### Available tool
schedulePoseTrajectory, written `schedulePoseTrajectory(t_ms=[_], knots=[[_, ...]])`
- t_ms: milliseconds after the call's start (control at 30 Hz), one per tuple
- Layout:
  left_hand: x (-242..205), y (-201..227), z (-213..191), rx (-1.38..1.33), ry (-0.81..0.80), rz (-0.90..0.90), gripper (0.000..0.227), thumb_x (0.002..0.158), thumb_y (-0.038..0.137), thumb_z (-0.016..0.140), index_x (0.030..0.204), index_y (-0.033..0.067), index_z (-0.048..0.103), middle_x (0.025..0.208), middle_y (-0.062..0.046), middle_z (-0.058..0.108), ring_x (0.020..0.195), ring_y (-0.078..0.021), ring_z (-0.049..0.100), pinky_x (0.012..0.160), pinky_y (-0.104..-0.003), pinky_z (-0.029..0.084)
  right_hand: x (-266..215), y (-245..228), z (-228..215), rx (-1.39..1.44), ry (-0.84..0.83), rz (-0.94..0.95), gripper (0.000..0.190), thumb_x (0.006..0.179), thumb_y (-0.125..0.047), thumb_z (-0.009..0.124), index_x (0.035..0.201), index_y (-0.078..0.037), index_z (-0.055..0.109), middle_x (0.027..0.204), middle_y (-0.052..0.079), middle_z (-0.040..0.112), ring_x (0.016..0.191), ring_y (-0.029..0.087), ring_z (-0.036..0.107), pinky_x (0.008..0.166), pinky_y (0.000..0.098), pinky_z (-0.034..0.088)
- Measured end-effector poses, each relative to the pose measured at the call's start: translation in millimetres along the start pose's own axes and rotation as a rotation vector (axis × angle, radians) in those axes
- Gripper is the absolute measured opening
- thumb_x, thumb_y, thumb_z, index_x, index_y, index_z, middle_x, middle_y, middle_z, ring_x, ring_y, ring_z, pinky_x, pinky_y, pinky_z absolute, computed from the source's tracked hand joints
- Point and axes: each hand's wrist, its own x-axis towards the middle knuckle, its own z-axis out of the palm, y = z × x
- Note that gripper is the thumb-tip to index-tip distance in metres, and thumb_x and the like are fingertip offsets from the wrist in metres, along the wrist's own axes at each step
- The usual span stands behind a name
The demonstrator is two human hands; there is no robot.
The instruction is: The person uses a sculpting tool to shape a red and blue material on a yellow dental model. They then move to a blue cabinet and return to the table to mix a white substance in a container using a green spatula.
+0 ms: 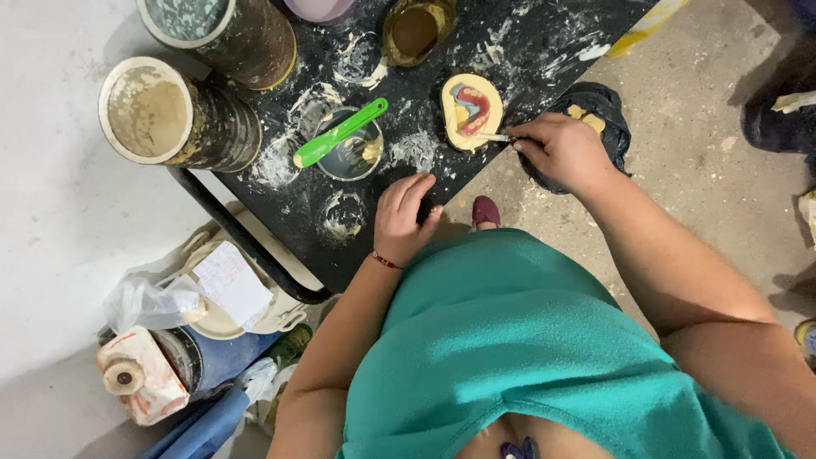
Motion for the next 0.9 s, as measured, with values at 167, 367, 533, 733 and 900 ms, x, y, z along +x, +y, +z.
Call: schedulePoseTrajectory(t_ms=[167, 367, 533, 733, 900], knots=[[-0.7, -3.8, 2.6, 0.0, -0.006, -0.001, 0.047, 0.094, 0.026, 0.073, 0.136, 0.0055, 0.065, 0.128, -0.015, 0.067, 0.118, -0.0337, 0.066, 0.102, -0.048, 0.052, 3.2, 8.7, 0.8, -0.014, 0.007, -0.006, 0.02, 0.098, -0.023, 0.076, 0.117, -0.016, 0.079, 0.104, 0.008, 0.076, 0.104, 0.033, 0.073, 0.084, 0.0471, 0.058], [2.0, 0.0, -0.3, -0.024, 0.017, 0.016, 0.046, 0.093, 0.022, 0.074, 0.134, 0.0037, 0.065, 0.126, -0.016, 0.067, 0.116, -0.0354, 0.067, 0.1, -0.049, 0.053, 2.4, 19.1, -1.2, -0.024, 0.042, -0.006, 0.02, 0.098, -0.022, 0.077, 0.117, -0.017, 0.08, 0.103, 0.009, 0.076, 0.103, 0.034, 0.074, 0.084, 0.048, 0.058], [2.7, 0.5, -1.0, -0.042, 0.01, 0.02, 0.044, 0.094, 0.021, 0.074, 0.133, 0.0024, 0.065, 0.124, -0.018, 0.068, 0.114, -0.0376, 0.068, 0.098, -0.051, 0.054, 1.2, 27.9, 4.6, -0.04, 0.063, 0.024, 0.018, 0.098, -0.023, 0.078, 0.116, -0.02, 0.079, 0.104, 0.005, 0.076, 0.104, 0.031, 0.074, 0.084, 0.0444, 0.058], [-1.7, -4.1, 3.7, -0.05, -0.001, -0.012, 0.047, 0.092, 0.021, 0.074, 0.135, 0.0041, 0.065, 0.127, -0.017, 0.068, 0.116, -0.0364, 0.067, 0.1, -0.05, 0.053, 2.9, 32.7, 3.9, -0.03, 0.119, 0.031, 0.019, 0.099, -0.018, 0.078, 0.117, -0.012, 0.08, 0.1, 0.011, 0.075, 0.099, 0.035, 0.074, 0.082, 0.045, 0.059], [5.5, -3.2, 1.8, -0.084, -0.032, -0.076, 0.048, 0.093, 0.024, 0.075, 0.135, 0.0031, 0.063, 0.128, -0.02, 0.066, 0.118, -0.0395, 0.065, 0.101, -0.052, 0.052, 7.9, 48.7, 11.5, 0.251, 0.157, 0.267, 0.015, 0.107, -0.022, 0.074, 0.119, -0.012, 0.077, 0.097, 0.017, 0.07, 0.101, 0.04, 0.07, 0.083, 0.0477, 0.054]])
